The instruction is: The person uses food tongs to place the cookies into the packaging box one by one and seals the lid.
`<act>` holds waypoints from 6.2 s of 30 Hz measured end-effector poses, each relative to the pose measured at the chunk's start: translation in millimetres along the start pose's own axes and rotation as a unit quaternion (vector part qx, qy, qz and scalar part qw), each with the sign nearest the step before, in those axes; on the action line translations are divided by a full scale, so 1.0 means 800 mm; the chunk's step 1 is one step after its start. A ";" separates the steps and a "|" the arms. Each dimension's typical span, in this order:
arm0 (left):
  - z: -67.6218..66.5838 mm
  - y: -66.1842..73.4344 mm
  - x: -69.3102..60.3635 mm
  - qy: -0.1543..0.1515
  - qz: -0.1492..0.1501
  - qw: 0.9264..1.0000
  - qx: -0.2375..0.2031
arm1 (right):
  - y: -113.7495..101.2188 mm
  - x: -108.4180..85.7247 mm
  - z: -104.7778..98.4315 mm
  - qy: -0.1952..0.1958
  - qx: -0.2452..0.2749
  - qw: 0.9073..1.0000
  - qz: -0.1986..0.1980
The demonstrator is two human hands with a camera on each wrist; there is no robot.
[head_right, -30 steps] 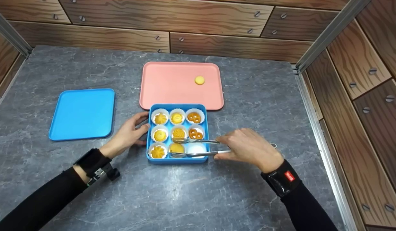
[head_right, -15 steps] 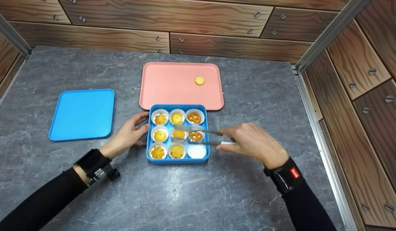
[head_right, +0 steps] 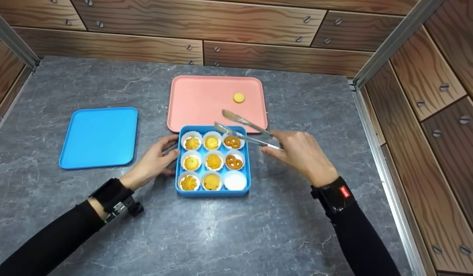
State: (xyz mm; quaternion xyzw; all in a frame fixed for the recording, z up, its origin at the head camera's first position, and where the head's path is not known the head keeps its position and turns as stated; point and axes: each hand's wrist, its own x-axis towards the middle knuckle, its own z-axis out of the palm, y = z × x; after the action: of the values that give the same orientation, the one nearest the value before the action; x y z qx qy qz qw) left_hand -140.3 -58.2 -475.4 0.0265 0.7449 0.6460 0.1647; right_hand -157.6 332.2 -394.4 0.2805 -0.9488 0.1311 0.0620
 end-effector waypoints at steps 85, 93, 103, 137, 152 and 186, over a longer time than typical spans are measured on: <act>0.000 -0.003 0.002 0.003 -0.008 1.000 0.006 | 0.055 0.096 0.079 -0.013 -0.012 0.985 0.171; 0.002 -0.002 0.002 0.007 -0.003 1.000 0.006 | 0.059 0.088 0.074 -0.018 -0.004 0.985 0.172; 0.001 0.000 -0.001 0.000 -0.017 1.000 0.000 | 0.046 0.066 0.049 -0.050 0.022 0.984 0.170; 0.000 0.001 0.003 0.008 -0.028 0.999 -0.021 | 0.008 -0.060 -0.035 -0.115 0.062 0.991 0.023; 0.004 0.005 0.007 0.038 -0.019 0.999 0.020 | -0.025 -0.077 -0.053 -0.116 -0.018 0.992 -0.047; 0.004 0.009 0.014 0.025 -0.009 0.999 0.024 | -0.061 -0.045 -0.066 -0.177 -0.099 0.978 -0.055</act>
State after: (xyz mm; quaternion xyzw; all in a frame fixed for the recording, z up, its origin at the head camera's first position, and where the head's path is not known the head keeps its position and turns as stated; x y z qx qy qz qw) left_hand -151.0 -51.6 -471.2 0.0075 0.7644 0.6268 0.1507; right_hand -99.0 326.3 -340.4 0.3435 -0.9362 -0.0192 -0.0722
